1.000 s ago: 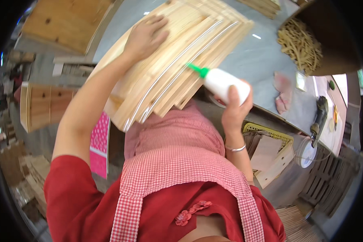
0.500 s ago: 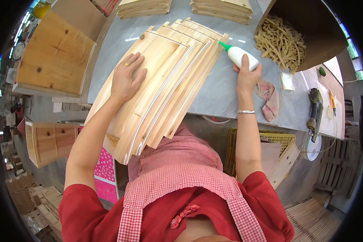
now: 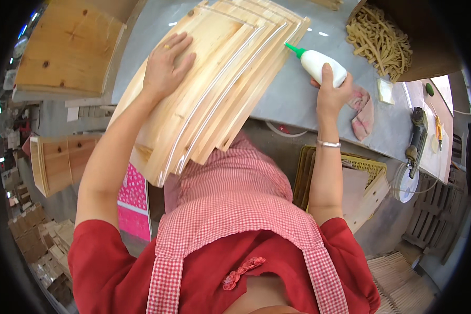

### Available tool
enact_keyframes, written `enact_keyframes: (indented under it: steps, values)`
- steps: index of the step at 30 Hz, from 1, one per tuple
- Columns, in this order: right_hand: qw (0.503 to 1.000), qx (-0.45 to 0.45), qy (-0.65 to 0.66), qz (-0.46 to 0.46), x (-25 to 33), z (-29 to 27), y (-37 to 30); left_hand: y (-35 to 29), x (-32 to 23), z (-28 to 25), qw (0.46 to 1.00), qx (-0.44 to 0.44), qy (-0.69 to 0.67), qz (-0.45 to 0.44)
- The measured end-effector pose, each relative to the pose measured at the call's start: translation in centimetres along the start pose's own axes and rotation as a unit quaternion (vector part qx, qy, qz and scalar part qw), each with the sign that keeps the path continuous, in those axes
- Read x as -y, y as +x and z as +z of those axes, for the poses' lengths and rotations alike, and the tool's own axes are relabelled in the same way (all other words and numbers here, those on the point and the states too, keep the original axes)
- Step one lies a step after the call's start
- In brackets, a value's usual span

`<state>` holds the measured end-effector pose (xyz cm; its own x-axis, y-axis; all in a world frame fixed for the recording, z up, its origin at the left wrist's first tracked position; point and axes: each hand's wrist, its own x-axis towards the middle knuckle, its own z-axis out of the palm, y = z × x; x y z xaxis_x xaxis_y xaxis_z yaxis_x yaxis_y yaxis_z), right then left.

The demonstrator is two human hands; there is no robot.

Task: Assembling wooden panels into a box shape using wood glue and securing them with rubber bands.

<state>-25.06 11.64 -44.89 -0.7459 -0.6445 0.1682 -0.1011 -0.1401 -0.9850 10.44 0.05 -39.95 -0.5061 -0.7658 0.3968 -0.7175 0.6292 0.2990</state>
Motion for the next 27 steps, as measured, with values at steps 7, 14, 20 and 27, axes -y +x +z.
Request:
enact_keyframes:
  steps: [7, 14, 20, 27]
  values:
    - [0.995, 0.098, -0.030, 0.013, 2.3, -2.2, -9.6, -0.4, -0.6, -0.3, 1.000, -0.002, 0.007, -0.003]
    - [0.965, 0.235, -0.098, -0.061, 4.8, -4.0, -17.6, -0.9, -0.6, -0.6, 1.000, 0.001, -0.020, -0.006]
    - [0.945, 0.323, -0.055, -0.007, 5.9, -4.3, -20.9, -1.0, -0.5, -0.6, 0.999, -0.020, -0.022, 0.016]
    - [0.952, 0.305, -0.039, -0.006, 5.5, -3.9, -20.8, -0.9, -0.4, -0.4, 0.998, -0.015, -0.047, 0.026]
